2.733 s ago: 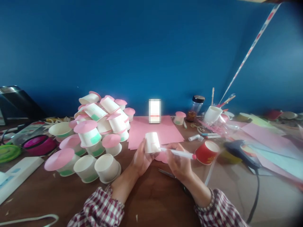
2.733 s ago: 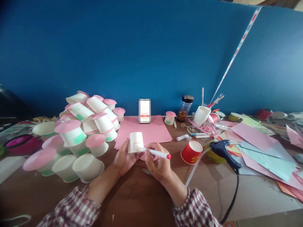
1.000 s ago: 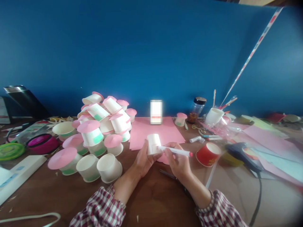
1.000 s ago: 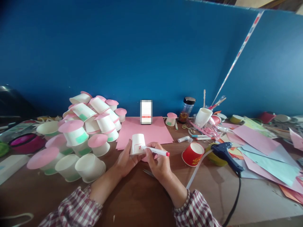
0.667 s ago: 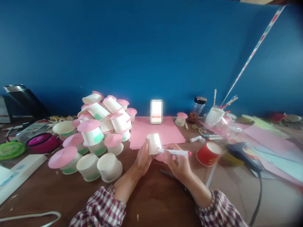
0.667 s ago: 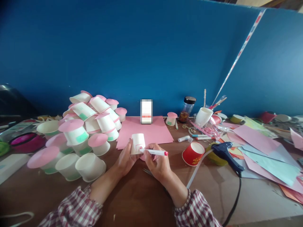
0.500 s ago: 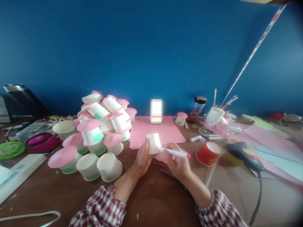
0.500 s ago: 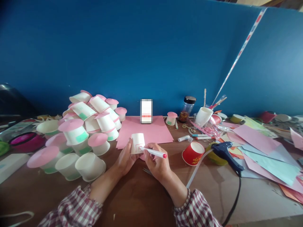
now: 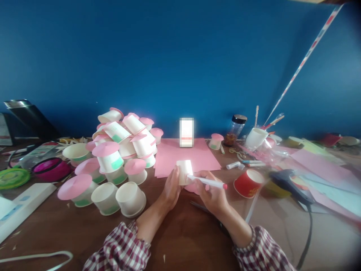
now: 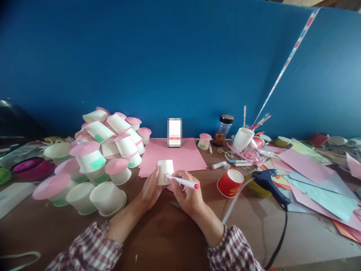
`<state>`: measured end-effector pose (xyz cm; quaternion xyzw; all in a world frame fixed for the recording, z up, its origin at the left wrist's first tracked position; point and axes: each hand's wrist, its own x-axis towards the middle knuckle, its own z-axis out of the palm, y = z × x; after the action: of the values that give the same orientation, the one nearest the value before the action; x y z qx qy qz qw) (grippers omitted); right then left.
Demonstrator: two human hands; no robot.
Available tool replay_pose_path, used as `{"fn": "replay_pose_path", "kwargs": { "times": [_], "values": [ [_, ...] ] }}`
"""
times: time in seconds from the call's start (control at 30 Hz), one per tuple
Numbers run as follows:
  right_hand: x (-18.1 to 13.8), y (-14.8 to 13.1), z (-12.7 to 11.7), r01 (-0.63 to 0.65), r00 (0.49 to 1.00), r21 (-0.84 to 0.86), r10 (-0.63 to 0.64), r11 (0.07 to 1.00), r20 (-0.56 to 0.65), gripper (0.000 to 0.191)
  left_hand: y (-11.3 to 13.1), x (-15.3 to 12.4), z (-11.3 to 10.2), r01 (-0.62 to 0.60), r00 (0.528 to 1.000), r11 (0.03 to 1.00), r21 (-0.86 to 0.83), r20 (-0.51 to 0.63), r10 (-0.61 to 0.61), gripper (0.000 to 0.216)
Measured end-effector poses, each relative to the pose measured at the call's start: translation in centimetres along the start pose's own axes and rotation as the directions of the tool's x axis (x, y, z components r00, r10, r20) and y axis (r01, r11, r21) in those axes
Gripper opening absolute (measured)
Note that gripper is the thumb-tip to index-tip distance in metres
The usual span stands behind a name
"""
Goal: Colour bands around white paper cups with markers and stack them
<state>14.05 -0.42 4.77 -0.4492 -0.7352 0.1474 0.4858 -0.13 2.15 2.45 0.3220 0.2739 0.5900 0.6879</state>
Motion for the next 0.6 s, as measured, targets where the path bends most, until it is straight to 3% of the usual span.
{"fn": "replay_pose_path", "kwargs": {
  "times": [0.33,0.43,0.6],
  "values": [
    [-0.09,0.17,0.09,-0.015,0.999,0.001,0.015,1.0,0.029,0.009,0.38,0.19,0.32,0.034,0.999,0.999,0.0,-0.032,-0.034,0.043],
    [-0.09,0.29,0.18,-0.022,1.0,-0.008,0.022,1.0,-0.021,0.01,0.34,0.24,0.34,0.039,0.998,0.999,0.003,-0.044,-0.038,0.041],
    [0.01,0.31,0.21,-0.015,1.0,-0.012,0.015,1.0,-0.014,0.01,0.31,0.12,0.37,0.031,0.999,0.999,0.011,-0.009,-0.031,0.041]
  ]
}}
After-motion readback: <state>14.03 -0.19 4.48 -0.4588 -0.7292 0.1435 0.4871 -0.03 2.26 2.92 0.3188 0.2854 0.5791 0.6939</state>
